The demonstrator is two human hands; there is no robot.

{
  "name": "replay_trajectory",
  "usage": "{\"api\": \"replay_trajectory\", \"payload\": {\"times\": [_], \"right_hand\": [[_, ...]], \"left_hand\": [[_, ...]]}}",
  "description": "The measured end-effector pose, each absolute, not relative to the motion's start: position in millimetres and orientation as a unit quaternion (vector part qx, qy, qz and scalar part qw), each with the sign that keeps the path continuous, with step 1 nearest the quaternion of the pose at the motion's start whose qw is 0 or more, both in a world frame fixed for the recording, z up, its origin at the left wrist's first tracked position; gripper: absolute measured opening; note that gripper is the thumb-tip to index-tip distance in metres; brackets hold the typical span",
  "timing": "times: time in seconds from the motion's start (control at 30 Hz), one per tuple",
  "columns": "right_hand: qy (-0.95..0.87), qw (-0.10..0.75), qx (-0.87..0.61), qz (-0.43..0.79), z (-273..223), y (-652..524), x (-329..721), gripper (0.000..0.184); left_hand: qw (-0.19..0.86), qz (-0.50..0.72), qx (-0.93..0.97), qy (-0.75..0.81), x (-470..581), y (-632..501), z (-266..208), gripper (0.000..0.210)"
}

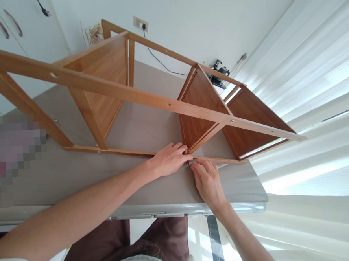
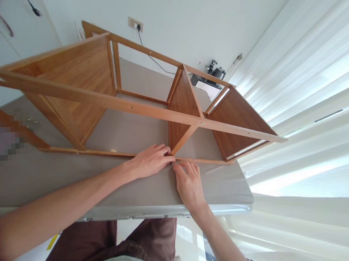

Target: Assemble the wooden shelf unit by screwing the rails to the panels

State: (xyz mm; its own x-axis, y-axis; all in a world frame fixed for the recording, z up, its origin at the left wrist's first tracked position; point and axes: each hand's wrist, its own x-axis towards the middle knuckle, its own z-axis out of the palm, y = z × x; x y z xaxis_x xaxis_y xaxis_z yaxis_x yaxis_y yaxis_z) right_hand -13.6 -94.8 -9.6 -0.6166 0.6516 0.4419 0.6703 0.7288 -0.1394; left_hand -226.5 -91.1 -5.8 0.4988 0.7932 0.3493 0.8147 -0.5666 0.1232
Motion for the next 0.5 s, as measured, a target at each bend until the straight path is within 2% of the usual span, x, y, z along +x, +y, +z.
{"api": "replay_trajectory", "payload": {"times": [0.2, 0.5], "right_hand": [[-0.908, 0.210, -0.341, -0.120, -8.8, -97.8, -9.9, 0.027], [-0.925, 0.164, -0.297, -0.172, -0.3, -91.7, -13.0, 0.037]], "left_hand": [[0.020, -0.185, -0.864, -0.468, -225.4, -89.4, -8.9, 0.019], [0.021, -0.183, -0.864, -0.468, -226.1, -91.7, -6.2, 0.018]]}}
